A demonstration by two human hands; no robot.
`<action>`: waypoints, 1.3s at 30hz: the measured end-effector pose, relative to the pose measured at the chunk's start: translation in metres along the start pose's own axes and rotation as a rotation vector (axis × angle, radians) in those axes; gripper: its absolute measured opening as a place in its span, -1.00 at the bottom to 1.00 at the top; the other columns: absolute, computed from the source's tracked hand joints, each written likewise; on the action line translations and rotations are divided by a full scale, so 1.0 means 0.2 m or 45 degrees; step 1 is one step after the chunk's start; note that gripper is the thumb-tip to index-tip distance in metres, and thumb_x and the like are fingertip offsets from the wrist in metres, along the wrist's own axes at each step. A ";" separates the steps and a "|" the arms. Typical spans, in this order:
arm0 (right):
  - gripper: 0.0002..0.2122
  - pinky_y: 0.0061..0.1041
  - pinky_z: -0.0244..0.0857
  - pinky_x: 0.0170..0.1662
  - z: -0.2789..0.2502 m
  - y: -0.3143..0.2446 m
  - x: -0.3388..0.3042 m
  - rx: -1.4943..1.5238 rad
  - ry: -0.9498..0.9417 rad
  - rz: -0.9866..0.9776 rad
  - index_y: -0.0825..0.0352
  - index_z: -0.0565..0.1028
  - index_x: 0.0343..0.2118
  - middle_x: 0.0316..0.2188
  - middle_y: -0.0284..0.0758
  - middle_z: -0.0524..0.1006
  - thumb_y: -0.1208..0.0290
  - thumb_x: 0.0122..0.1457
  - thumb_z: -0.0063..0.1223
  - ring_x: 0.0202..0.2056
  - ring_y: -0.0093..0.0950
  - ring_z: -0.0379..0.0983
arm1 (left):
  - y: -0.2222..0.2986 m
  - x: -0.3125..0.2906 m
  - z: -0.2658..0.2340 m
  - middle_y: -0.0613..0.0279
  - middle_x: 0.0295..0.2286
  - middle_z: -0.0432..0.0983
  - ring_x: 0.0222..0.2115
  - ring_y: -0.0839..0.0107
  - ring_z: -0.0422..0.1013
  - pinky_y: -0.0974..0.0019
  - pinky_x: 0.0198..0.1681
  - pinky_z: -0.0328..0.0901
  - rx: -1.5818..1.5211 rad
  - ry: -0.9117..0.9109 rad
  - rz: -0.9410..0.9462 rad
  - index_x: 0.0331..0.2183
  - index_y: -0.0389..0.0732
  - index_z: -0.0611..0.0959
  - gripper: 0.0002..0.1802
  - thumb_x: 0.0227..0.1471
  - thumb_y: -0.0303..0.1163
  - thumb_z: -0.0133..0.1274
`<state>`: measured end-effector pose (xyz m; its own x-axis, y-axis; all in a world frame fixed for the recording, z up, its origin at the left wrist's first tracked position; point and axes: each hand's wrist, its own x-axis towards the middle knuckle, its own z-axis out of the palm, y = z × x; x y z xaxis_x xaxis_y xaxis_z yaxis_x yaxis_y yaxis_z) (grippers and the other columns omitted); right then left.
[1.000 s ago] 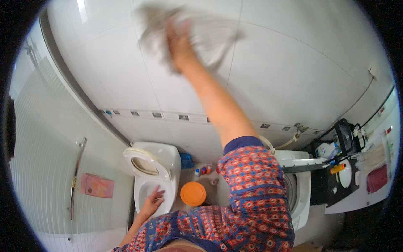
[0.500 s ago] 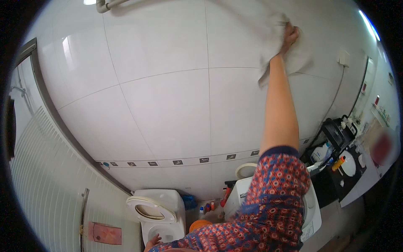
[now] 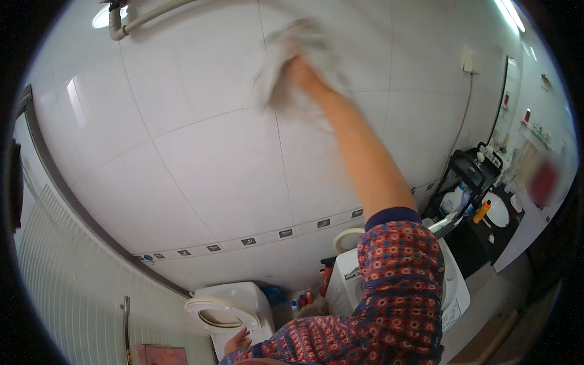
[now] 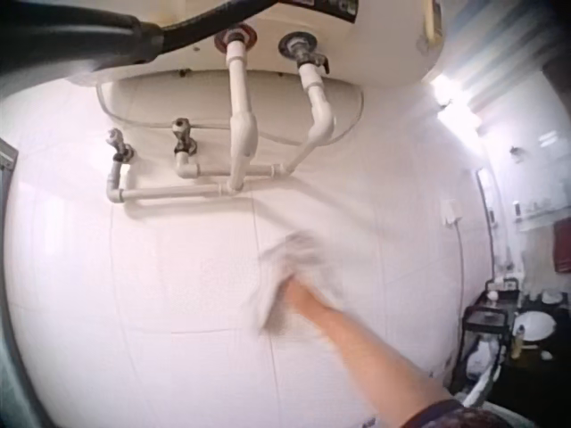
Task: The person cleans a bathroom using a white cloth. They wipe the mirror, the wall tiles, the toilet, and the sink countertop. The person also washes the cloth in the sink and wrings it out multiple times during the process.
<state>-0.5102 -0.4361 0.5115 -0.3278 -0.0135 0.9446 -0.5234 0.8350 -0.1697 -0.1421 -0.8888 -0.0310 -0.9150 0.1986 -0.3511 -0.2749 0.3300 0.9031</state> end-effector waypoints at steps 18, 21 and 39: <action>-0.46 -0.16 -0.01 0.19 -0.62 0.43 0.86 -0.715 0.720 0.358 0.22 0.01 0.25 0.21 -0.05 -0.03 0.32 0.21 -0.19 0.16 -0.11 0.05 | -0.07 0.13 -0.18 -0.02 -0.13 0.42 -0.16 0.25 0.39 0.13 -0.08 0.29 -0.248 0.206 -0.358 0.10 -0.21 0.38 -0.39 0.04 -0.20 0.09; -0.53 -0.22 -0.08 0.23 -0.65 0.49 1.18 -0.976 0.742 -0.097 0.26 0.13 0.20 0.20 -0.11 0.09 0.39 0.21 -0.23 0.21 -0.16 0.01 | -0.05 0.19 -0.12 -0.02 -0.14 0.43 -0.16 0.25 0.40 0.14 -0.08 0.29 -0.231 0.163 -0.322 0.09 -0.22 0.38 -0.39 0.04 -0.20 0.09; -0.59 -0.16 0.27 0.03 0.00 -0.46 0.57 -0.505 0.274 -0.456 0.27 0.27 0.06 0.14 -0.12 0.20 0.42 0.09 -0.11 0.07 -0.11 0.25 | 0.47 0.21 -0.14 -0.13 -0.08 0.44 -0.09 0.09 0.40 0.15 -0.04 0.28 0.446 -0.090 0.064 0.06 -0.27 0.41 -0.43 0.01 -0.31 0.11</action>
<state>-0.4996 -0.5152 0.6344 0.0045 -0.2559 0.9667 -0.2235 0.9420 0.2504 -0.2153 -0.8751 0.0465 -0.8987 0.2821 -0.3357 -0.1007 0.6122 0.7842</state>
